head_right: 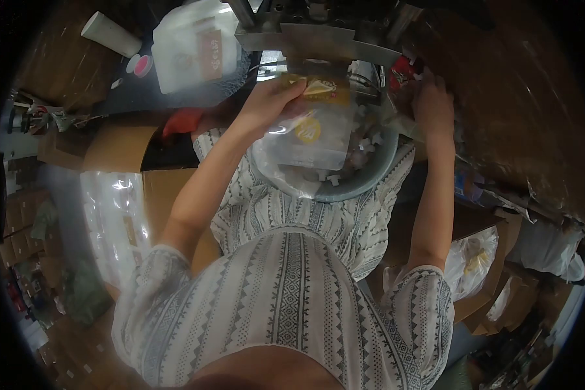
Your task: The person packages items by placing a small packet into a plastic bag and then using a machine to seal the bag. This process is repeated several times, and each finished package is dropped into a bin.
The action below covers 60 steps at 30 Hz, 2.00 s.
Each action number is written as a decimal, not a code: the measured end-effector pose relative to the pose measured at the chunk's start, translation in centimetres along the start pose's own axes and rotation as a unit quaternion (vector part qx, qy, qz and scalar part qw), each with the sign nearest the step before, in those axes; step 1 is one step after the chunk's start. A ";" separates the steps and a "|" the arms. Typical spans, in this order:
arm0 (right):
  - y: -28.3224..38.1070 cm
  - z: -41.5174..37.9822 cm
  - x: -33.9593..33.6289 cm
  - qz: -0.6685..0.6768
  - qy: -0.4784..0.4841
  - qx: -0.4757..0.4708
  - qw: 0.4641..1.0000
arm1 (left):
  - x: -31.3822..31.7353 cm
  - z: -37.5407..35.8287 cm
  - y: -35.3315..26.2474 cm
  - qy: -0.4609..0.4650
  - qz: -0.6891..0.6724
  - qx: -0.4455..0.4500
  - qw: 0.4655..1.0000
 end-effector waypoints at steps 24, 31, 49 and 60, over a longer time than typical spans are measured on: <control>-0.5 -1.0 -1.4 -0.004 0.173 0.152 0.973 | -12.4 -6.5 -6.4 -0.274 0.555 0.388 0.684; 12.9 1.0 -4.3 0.392 0.079 0.016 0.917 | -5.9 -10.4 -8.3 -0.227 0.433 0.474 0.732; 8.9 -0.3 -1.4 0.350 0.129 0.101 0.922 | -0.3 0.5 0.9 0.011 0.085 0.014 0.996; -2.0 -1.1 1.7 0.045 0.066 0.086 0.993 | -11.8 -0.3 -10.1 -0.323 0.426 0.489 0.690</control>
Point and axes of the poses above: each hand's wrist, its own z-axis towards the middle knuckle, its own x-axis out of the palm, y = z × x, the point moved 10 cm from there along z, towards the middle knuckle, and after that the axes turned 11 degrees about -y, right-handed, at the moved point
